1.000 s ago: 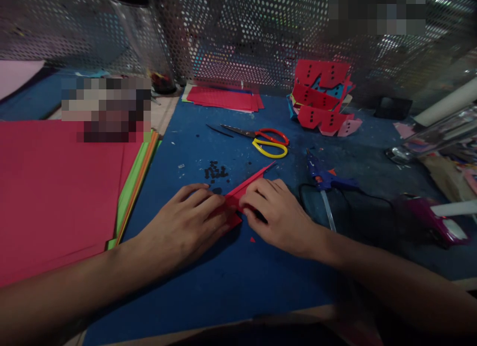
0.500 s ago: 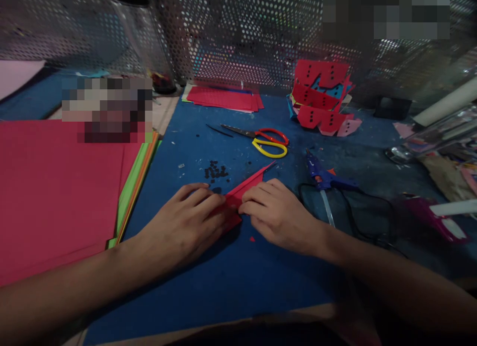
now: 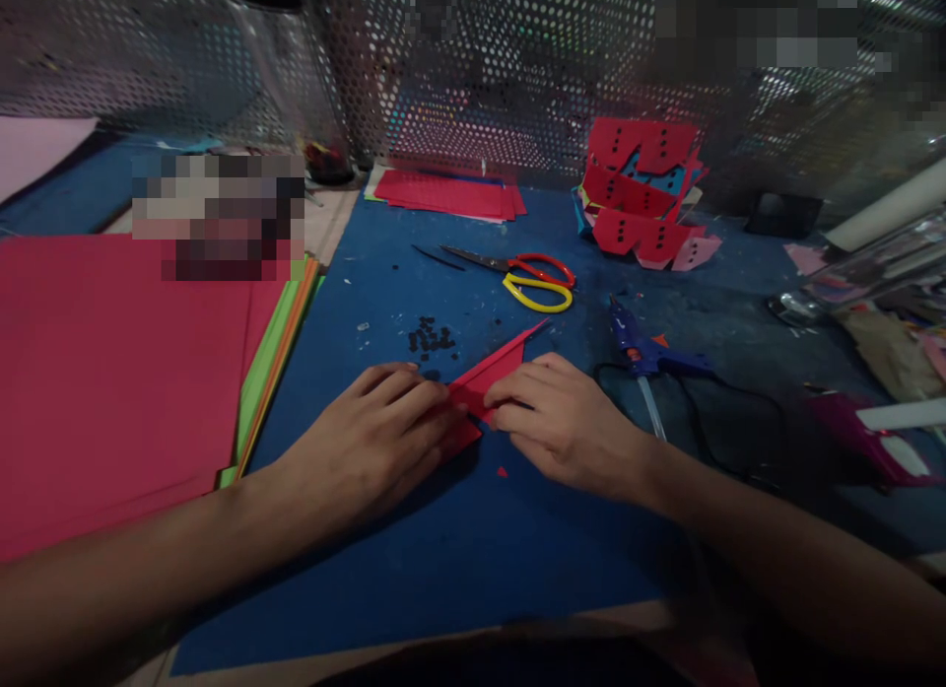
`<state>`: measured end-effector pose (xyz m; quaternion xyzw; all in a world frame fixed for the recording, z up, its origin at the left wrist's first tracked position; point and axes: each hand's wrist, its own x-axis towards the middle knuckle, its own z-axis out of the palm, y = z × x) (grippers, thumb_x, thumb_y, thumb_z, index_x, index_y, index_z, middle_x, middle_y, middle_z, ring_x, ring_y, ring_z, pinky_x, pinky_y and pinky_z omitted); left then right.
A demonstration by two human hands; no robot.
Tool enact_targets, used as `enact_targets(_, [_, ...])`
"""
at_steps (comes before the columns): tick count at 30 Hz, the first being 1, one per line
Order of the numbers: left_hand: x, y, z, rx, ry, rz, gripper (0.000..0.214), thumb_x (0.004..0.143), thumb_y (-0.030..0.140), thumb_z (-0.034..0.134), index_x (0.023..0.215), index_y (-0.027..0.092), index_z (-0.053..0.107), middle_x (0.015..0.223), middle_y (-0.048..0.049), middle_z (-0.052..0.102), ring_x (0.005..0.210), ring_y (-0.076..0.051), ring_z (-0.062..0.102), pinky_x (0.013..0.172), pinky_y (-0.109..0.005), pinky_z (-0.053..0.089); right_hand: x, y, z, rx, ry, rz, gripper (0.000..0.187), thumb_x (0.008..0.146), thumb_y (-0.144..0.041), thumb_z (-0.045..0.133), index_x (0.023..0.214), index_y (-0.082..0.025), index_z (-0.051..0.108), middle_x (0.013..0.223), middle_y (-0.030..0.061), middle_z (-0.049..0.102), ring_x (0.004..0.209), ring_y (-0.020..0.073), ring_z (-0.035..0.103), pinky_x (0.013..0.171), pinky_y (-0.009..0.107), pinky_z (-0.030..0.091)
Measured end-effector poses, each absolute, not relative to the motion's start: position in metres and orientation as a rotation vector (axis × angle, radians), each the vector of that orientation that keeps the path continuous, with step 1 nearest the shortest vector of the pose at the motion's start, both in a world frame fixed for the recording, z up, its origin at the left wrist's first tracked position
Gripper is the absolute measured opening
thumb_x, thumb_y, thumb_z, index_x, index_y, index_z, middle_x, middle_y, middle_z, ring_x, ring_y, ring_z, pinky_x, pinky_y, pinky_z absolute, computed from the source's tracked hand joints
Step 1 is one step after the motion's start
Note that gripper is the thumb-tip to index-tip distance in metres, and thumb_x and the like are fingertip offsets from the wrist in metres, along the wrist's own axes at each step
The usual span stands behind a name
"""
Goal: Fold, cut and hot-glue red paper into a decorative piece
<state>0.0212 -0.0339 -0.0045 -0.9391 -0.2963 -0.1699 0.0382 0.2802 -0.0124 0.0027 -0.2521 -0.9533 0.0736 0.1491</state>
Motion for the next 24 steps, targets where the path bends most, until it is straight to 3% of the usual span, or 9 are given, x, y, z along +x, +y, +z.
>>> enact_targets(14, [0.0202,-0.0338,-0.0059,-2.87,-0.914,-0.53,0.023,0.101,0.022,0.051,0.097,0.014,0.072,0.098,-0.0107,0.071,0.09,-0.028,0.061,0.084,-0.044,0.051,0.2794,-0.011,-0.0058,-0.687,-2.656,0.19,0.019,0.095,-0.009,0.052,0.1,-0.015,0.069,0.107,0.0066,0.074,0.097,0.022,0.064,0.083,0.037,0.047])
enact_targets(24, [0.0217,-0.0352,-0.0058,-2.848,-0.915,-0.585,0.025,0.103,0.023,0.049,0.096,0.014,0.072,0.098,-0.0104,0.072,0.092,-0.027,0.063,0.085,-0.044,0.054,0.2776,-0.0117,-0.0048,-0.699,-2.685,0.185,0.021,0.097,-0.009,0.05,0.103,-0.014,0.069,0.106,0.0082,0.072,0.099,0.0221,0.063,0.089,0.037,0.051])
